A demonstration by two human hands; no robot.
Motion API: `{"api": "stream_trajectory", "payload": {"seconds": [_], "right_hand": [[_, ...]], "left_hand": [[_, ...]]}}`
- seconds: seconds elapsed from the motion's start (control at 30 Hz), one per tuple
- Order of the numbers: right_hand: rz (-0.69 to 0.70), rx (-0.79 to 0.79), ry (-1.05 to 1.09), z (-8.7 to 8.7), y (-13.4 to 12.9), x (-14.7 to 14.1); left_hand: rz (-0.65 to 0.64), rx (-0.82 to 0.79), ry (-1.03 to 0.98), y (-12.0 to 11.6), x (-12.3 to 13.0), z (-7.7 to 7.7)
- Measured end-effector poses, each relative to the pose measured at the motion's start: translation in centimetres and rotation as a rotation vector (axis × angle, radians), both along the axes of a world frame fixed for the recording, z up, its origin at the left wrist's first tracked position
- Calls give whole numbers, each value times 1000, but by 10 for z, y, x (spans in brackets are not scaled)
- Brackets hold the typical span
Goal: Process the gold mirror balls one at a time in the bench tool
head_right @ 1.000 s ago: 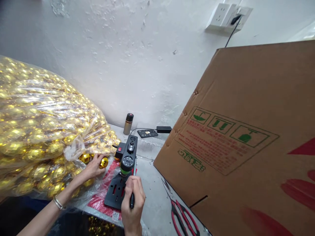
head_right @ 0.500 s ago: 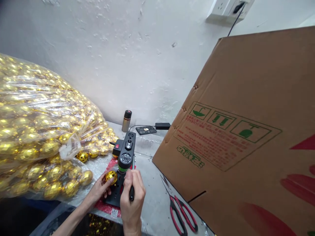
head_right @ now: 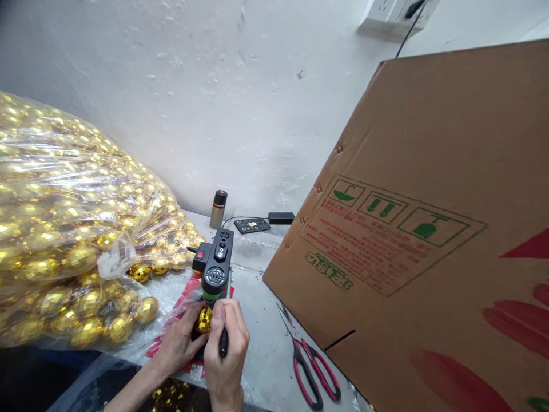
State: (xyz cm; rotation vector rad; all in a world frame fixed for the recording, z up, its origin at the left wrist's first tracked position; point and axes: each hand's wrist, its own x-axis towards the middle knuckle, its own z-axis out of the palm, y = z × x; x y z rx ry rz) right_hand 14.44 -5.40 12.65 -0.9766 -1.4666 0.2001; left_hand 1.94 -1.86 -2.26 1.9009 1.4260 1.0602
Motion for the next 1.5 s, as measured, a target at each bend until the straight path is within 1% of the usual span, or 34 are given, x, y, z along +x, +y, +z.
{"api": "stream_trajectory", "payload": {"seconds": [0.17, 0.27, 0.47, 0.57, 0.63, 0.77, 0.9, 1.0, 1.07, 1.23, 1.3, 1.37, 1.43, 1.5], "right_hand": [[6, 25, -21, -5, -2, 2], [3, 56, -41, -13, -2, 3], [-40, 200, -26, -47, 5, 0], [-76, 184, 30, -62, 8, -4], [-103, 154, 75, -67, 7, -6], [-131, 115, 138, -70, 3, -11], [-142, 102, 159, -70, 2, -13], [-147, 133, 164, -72, 5, -14], [-175, 174, 171, -75, 7, -15], [-245, 198, 152, -81, 11, -17], [-231, 206, 150, -83, 11, -15], [-182, 200, 128, -83, 10, -11], [-134, 169, 86, -82, 8, -7], [-129, 139, 65, -80, 6, -4]], "left_hand": [[6, 139, 26, 2, -3, -2], [16, 128, 20, 3, -5, -4], [0, 75, 11, 2, -4, -4], [-4, 75, 12, 2, -3, -5], [-8, 68, 12, 1, -3, -7], [-7, 53, 8, 0, -2, -8], [-20, 37, -7, 0, -2, -5], [-34, 25, -25, 0, -2, -2], [-40, 22, -31, 1, -3, -1], [-44, 18, -32, 0, -3, -2], [-44, 21, -28, 0, -3, -4], [-42, 29, -27, 0, -2, -5], [-36, 34, -26, 0, -2, -6], [-34, 35, -25, 0, -1, -6]]}}
